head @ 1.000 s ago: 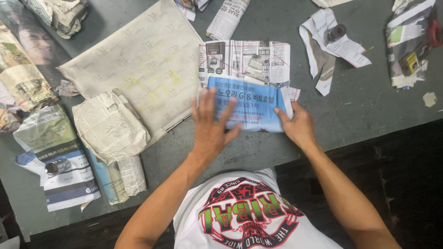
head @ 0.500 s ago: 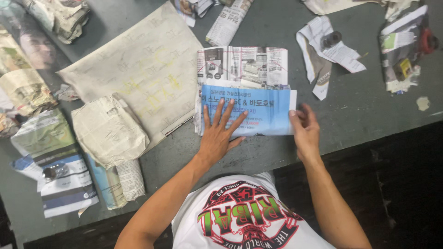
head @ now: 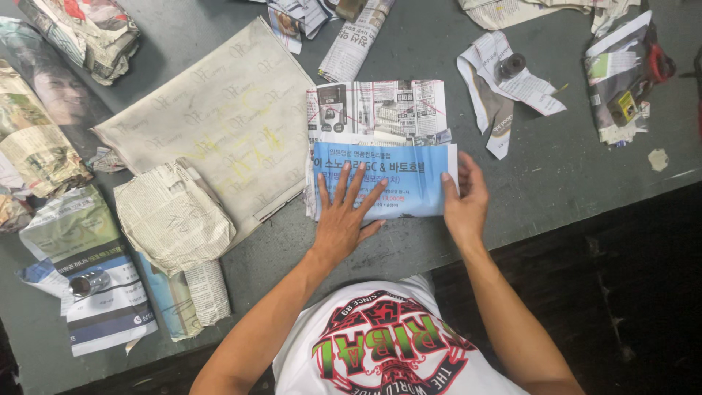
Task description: The person folds and rolls various newspaper sheets and bundles on a table, then places them into a cloth bag. The person repeatedly picks up, folds, and rolls newspapers, arranging them into the bag throughout the clip.
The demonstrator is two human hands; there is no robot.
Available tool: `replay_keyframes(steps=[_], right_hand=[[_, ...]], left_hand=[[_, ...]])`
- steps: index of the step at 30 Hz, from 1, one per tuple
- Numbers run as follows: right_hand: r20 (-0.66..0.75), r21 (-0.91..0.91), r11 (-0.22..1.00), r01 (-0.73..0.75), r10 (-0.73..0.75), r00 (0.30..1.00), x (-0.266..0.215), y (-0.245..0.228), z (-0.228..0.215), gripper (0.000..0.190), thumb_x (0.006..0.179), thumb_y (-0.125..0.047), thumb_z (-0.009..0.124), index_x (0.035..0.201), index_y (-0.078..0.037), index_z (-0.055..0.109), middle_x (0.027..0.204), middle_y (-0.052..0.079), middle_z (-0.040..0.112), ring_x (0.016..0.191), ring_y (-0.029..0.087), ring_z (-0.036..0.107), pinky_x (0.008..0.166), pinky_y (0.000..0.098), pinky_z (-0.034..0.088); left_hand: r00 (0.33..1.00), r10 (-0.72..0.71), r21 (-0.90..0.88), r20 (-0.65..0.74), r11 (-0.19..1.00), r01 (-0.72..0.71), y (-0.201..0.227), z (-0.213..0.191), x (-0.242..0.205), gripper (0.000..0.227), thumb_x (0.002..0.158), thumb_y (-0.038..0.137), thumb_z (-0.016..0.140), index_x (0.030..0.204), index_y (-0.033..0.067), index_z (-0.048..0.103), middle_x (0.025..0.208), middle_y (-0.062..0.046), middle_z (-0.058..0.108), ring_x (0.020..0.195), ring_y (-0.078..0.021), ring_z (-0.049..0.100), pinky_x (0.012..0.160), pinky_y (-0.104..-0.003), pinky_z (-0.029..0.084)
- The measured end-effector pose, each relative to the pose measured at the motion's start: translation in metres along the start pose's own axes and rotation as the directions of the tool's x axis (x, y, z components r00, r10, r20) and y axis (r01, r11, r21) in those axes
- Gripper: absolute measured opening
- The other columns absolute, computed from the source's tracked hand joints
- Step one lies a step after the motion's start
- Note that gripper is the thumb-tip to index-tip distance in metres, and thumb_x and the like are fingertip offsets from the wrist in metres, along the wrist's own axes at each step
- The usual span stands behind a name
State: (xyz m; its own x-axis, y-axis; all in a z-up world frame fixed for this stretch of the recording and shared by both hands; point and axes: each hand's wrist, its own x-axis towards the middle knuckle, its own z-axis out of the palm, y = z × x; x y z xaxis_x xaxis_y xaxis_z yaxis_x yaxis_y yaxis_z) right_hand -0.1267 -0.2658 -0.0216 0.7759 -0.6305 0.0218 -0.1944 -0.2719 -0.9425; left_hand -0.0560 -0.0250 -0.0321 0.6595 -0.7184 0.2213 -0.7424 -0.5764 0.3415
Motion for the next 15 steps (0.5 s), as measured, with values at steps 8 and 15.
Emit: replay_keyframes(steps=[8, 15], right_hand=[[0.049, -0.445, 0.867, 0.224, -0.226, 0.973, 0.005, -0.029, 0.005, 0.054, 0.099, -0.012, 0.072, 0.149, -0.002, 0.052, 0.144, 0.023, 0.052, 0.129, 0.035, 0.051, 0.107, 0.0432, 0.045], [0.626, -0.335, 0.578, 0.744, -0.454, 0.635, -0.02, -0.058, -0.017, 0.065, 0.077, -0.026, 0.08, 0.137, -0.011, 0.059, 0.144, 0.02, 0.049, 0.134, 0.04, 0.042, 0.11, 0.0528, 0.036]], left_hand=[[0.997, -0.035, 0.065, 0.065, 0.997, 0.031, 0.0, 0.0, 0.01, 0.077, 0.084, 0.054, 0.074, 0.152, 0.0313, 0.047, 0.16, -0.016, 0.037, 0.15, -0.0406, 0.029, 0.118, -0.076, 0.014], [0.992, -0.026, 0.046, 0.12, 0.999, 0.02, -0.001, -0.011, 0.016, 0.073, 0.083, 0.053, 0.074, 0.148, 0.03, 0.052, 0.154, -0.016, 0.044, 0.144, -0.0413, 0.035, 0.113, -0.075, 0.021]])
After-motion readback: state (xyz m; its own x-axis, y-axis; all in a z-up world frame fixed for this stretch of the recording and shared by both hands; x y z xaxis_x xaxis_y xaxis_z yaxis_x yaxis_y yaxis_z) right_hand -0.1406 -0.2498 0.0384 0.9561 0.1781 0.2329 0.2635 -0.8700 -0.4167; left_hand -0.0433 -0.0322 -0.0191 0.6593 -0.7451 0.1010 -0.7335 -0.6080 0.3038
